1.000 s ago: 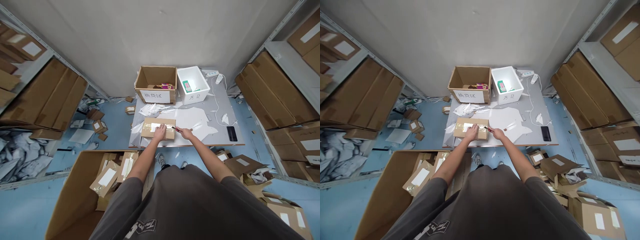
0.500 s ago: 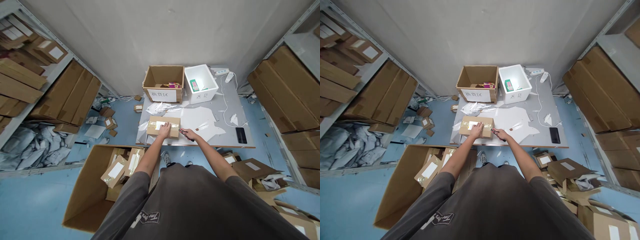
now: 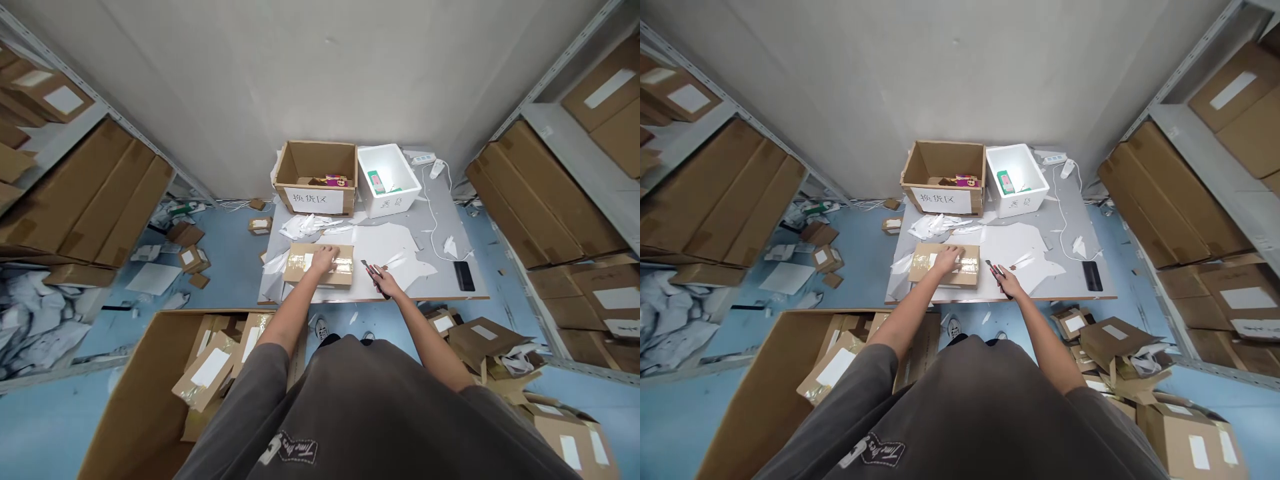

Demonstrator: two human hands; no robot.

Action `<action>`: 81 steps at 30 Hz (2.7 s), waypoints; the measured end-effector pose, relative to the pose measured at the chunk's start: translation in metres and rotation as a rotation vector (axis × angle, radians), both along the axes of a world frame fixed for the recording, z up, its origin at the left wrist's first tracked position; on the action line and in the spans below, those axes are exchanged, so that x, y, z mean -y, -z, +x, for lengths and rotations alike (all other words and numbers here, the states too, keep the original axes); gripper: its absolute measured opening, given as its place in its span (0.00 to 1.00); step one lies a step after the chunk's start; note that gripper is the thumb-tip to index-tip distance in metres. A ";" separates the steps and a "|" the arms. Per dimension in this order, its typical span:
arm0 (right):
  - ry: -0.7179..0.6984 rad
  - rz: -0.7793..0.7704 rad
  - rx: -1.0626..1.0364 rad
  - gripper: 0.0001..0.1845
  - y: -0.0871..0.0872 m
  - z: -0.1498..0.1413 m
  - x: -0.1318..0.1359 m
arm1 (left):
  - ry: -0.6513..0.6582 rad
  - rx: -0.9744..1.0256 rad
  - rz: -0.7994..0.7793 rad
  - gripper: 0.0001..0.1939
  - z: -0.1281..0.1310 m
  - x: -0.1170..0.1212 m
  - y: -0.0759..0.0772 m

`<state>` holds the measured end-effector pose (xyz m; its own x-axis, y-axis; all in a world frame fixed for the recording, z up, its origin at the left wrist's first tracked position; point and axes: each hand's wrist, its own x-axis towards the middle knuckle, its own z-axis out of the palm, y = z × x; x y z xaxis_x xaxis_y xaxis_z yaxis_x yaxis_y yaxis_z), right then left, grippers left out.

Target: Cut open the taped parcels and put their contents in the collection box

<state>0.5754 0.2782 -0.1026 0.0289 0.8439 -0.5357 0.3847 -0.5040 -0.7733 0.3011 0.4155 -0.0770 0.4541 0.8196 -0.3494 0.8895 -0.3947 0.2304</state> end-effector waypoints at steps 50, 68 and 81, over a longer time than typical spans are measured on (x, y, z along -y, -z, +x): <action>-0.658 0.520 0.644 0.17 0.022 0.025 -0.056 | 0.088 0.468 0.404 0.23 -0.019 0.030 0.140; -0.691 0.528 0.702 0.19 0.019 0.018 -0.058 | 0.077 0.477 0.361 0.24 -0.017 0.031 0.128; -0.681 0.535 0.717 0.20 0.021 0.020 -0.063 | 0.032 0.462 0.360 0.23 -0.015 0.031 0.129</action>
<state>0.5952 0.3415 -0.1234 -0.3703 0.9176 -0.1447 0.8959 0.3116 -0.3166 0.2858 0.3841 -0.2063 0.5199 0.8332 0.1884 0.7148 -0.5450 0.4383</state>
